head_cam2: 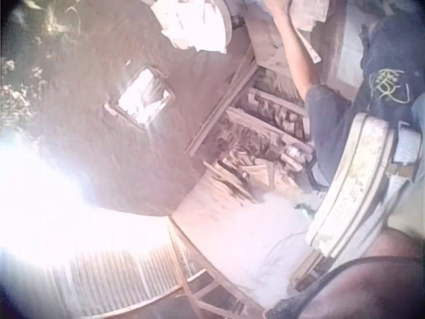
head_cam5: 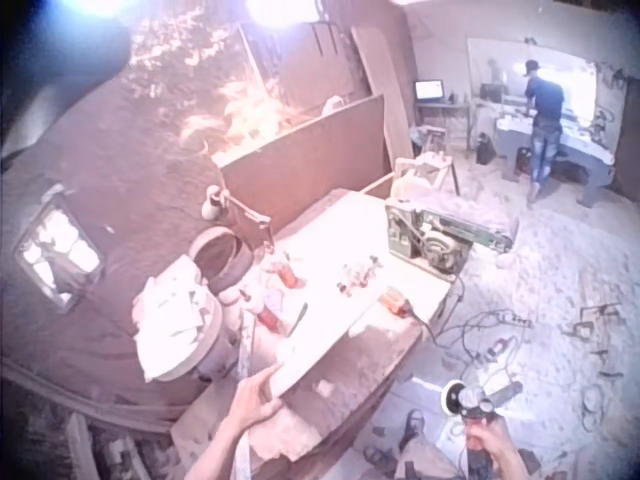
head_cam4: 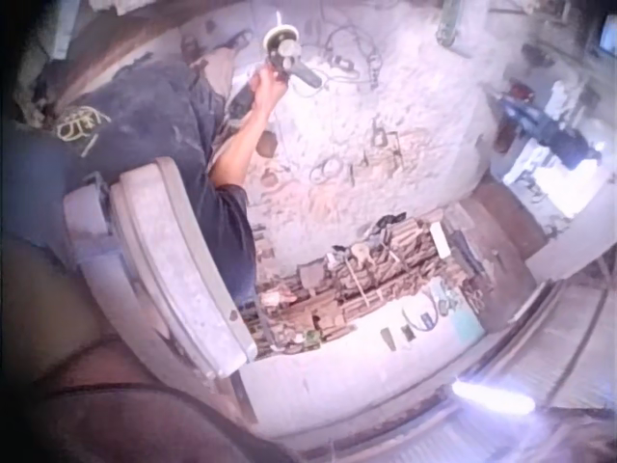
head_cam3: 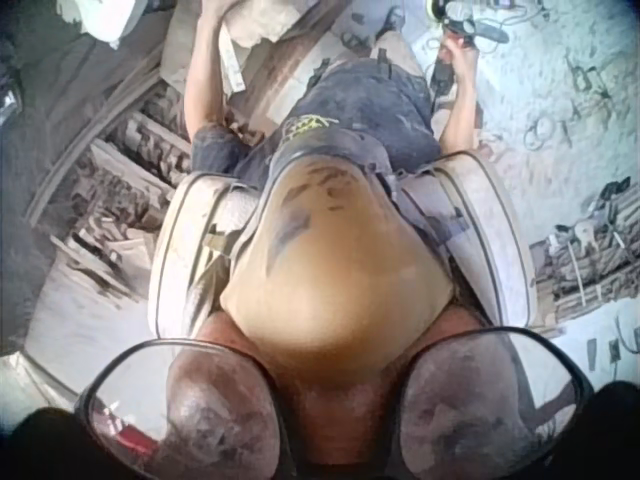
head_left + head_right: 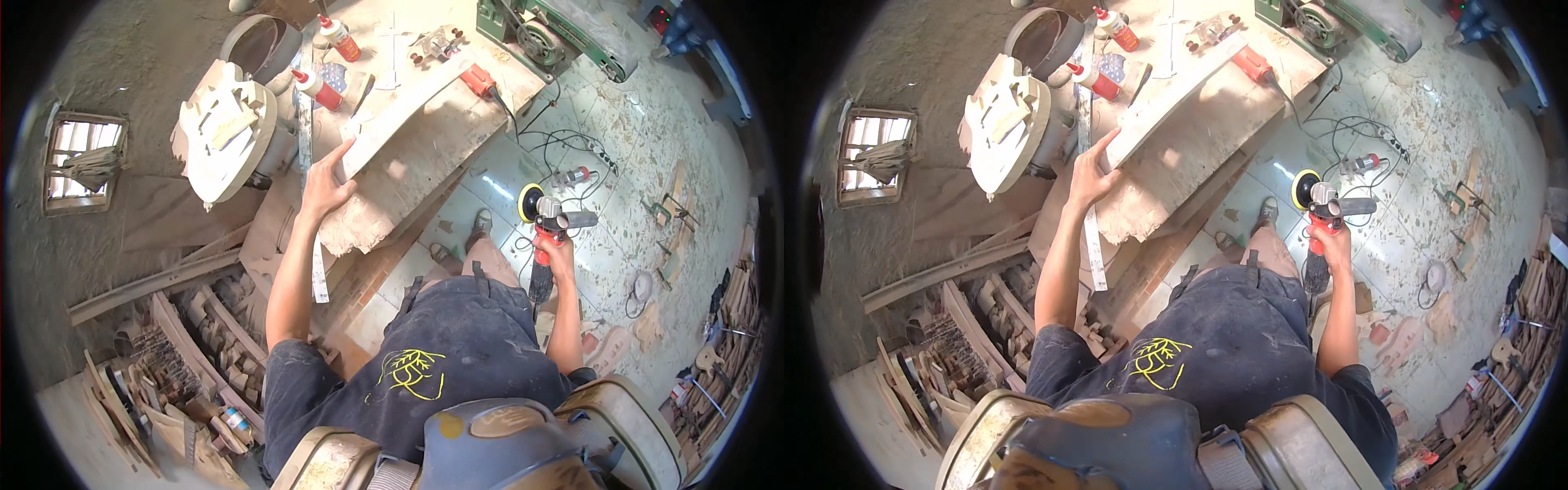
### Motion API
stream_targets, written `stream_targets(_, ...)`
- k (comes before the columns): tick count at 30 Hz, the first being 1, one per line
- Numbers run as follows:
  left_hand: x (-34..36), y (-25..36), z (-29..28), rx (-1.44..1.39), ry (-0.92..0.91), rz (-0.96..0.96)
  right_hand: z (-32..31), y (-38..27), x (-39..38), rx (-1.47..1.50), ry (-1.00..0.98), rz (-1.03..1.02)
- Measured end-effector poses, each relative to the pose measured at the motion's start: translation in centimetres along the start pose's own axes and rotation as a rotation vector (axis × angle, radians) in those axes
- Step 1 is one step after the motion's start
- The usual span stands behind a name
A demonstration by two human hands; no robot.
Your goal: The person sands the surface and sides of a wooden guitar body using an orbital sander.
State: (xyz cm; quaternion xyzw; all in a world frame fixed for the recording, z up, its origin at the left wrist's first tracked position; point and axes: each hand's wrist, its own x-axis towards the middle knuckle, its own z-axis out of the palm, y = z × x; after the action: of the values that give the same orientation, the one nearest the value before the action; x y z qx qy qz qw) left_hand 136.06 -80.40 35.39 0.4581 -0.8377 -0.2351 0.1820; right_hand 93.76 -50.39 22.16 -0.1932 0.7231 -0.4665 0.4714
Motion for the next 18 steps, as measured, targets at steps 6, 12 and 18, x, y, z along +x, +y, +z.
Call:
stream_targets(6,2.6,3.6,-0.5,0.138,0.091,0.063,0.2,-0.8,-0.5,0.035,-0.016,-0.013)
stream_targets(12,8.3,4.7,2.3,0.514,0.009,-0.004,0.3,-1.4,-0.5,0.055,-0.024,-0.028)
stream_targets(18,14.3,2.8,7.0,0.569,0.211,0.128,0.0,-1.7,-0.3,0.044,-0.015,-0.040)
